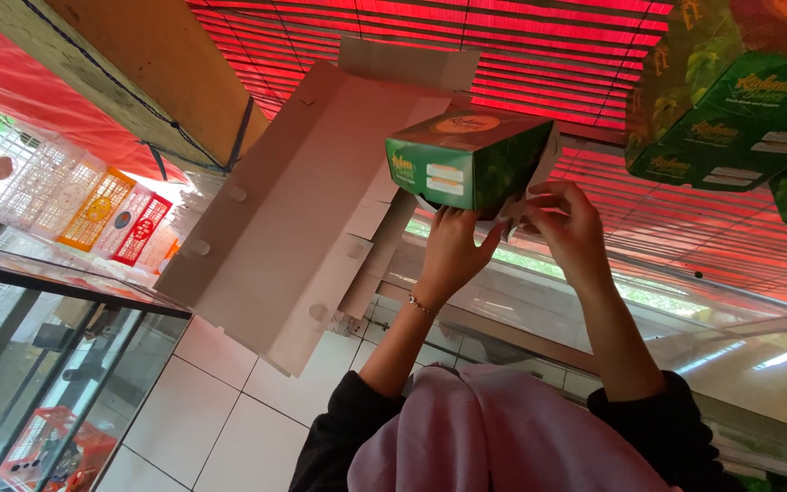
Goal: Assembling flat cardboard cake boxes and stacking the finished boxes on a shelf.
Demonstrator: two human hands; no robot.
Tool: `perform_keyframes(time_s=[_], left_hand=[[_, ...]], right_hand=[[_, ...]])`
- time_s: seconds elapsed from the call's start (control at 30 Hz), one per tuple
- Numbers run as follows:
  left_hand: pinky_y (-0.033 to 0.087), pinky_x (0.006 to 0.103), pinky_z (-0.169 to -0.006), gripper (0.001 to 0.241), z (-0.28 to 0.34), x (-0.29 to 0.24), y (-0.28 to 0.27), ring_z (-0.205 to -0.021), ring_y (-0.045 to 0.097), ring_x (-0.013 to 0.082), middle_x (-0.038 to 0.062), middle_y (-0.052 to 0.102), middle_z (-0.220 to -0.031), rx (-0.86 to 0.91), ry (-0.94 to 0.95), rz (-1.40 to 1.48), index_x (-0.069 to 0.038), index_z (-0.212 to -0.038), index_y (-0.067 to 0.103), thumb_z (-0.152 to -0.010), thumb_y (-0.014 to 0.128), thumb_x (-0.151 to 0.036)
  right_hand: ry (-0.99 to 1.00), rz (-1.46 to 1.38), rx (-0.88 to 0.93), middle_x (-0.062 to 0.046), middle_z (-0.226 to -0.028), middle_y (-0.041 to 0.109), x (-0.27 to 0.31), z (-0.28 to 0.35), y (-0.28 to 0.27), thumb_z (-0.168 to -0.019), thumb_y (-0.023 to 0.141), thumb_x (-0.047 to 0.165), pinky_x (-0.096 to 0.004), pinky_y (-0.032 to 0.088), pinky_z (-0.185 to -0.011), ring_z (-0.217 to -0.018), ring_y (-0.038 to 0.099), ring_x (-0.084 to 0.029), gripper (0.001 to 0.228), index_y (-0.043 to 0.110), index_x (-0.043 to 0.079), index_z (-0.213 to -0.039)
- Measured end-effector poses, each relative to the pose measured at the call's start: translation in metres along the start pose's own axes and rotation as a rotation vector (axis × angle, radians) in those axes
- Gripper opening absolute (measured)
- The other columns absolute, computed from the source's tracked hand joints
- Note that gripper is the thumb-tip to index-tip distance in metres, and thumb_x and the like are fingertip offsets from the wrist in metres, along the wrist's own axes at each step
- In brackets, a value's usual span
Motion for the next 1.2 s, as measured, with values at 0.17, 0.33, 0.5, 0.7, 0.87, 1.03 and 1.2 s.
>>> perform_keyframes(time_s=[0.17, 0.33, 0.5, 0.7, 0.87, 1.03, 1.2], left_hand=[[0.047, 0.0463, -0.099, 0.031, 0.001, -0.009, 0.003, -0.103, 0.064, 0.0358, 0.010, 0.073, -0.099, 0.042, -0.002, 0.008, -0.009, -0.112, 0.074, -0.085, 0.076, -0.023], [0.048, 0.0449, -0.096, 0.028, 0.003, -0.014, 0.005, -0.103, 0.065, 0.0334, 0.007, 0.076, -0.101, 0.079, -0.002, 0.058, -0.013, -0.108, 0.076, -0.084, 0.078, -0.026], [0.048, 0.0450, -0.095, 0.026, 0.005, 0.001, 0.009, -0.101, 0.065, 0.0327, 0.007, 0.077, -0.101, 0.061, -0.055, 0.018, -0.013, -0.109, 0.078, -0.085, 0.077, -0.025], [0.047, 0.0454, -0.097, 0.022, 0.005, 0.003, 0.003, -0.098, 0.068, 0.0321, 0.007, 0.078, -0.099, 0.006, -0.067, 0.047, -0.012, -0.111, 0.077, -0.090, 0.074, -0.020], [0.048, 0.0443, -0.096, 0.024, 0.007, 0.007, 0.006, -0.095, 0.071, 0.0315, 0.010, 0.076, -0.097, 0.070, -0.084, 0.142, -0.006, -0.108, 0.073, -0.089, 0.074, -0.021], [0.050, 0.0475, -0.096, 0.026, 0.016, 0.002, 0.015, -0.106, 0.065, 0.0382, 0.017, 0.073, -0.106, 0.192, -0.071, 0.235, -0.003, -0.109, 0.067, -0.086, 0.070, -0.013], [0.050, 0.0496, -0.100, 0.031, 0.029, 0.003, 0.038, -0.114, 0.062, 0.0396, 0.018, 0.071, -0.113, 0.324, 0.018, 0.172, -0.004, -0.117, 0.065, -0.086, 0.067, -0.008]], right_hand=[[-0.015, 0.055, 0.054, -0.010, -0.107, 0.070, -0.009, 0.000, -0.002, -0.092, 0.071, 0.001, -0.033, 0.065, -0.084, -0.097, 0.072, -0.018, 0.019, 0.064, -0.002, -0.110], [0.009, 0.141, 0.024, -0.010, -0.104, 0.071, -0.020, 0.003, 0.003, -0.091, 0.074, 0.000, -0.032, 0.063, -0.080, -0.094, 0.073, -0.019, 0.021, 0.064, -0.003, -0.110], [-0.024, 0.122, 0.077, -0.010, -0.104, 0.072, -0.027, 0.001, 0.006, -0.093, 0.071, 0.001, -0.031, 0.063, -0.082, -0.095, 0.074, -0.018, 0.020, 0.065, -0.002, -0.112], [-0.134, 0.285, 0.111, -0.009, -0.105, 0.074, 0.008, 0.008, 0.020, -0.095, 0.069, 0.001, -0.030, 0.060, -0.085, -0.099, 0.074, -0.016, 0.020, 0.066, 0.001, -0.115], [-0.314, 0.510, 0.074, -0.009, -0.107, 0.069, 0.047, 0.023, 0.031, -0.092, 0.072, -0.001, -0.030, 0.060, -0.077, -0.095, 0.072, -0.018, 0.026, 0.069, 0.006, -0.117], [-0.456, 0.646, 0.029, -0.011, -0.112, 0.058, 0.069, 0.037, 0.039, -0.084, 0.084, 0.005, -0.032, 0.057, -0.075, -0.092, 0.066, -0.022, 0.044, 0.064, 0.007, -0.123], [-0.539, 0.734, -0.079, -0.014, -0.122, 0.048, 0.070, 0.035, 0.022, -0.077, 0.090, 0.009, -0.033, 0.056, -0.077, -0.095, 0.061, -0.026, 0.069, 0.054, 0.008, -0.136]])
Point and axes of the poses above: each hand's wrist, its own z-axis away from the middle knuckle, its own y-axis out of the palm, x = y × z, the point moved 10 cm from there along -z, towards the middle knuckle
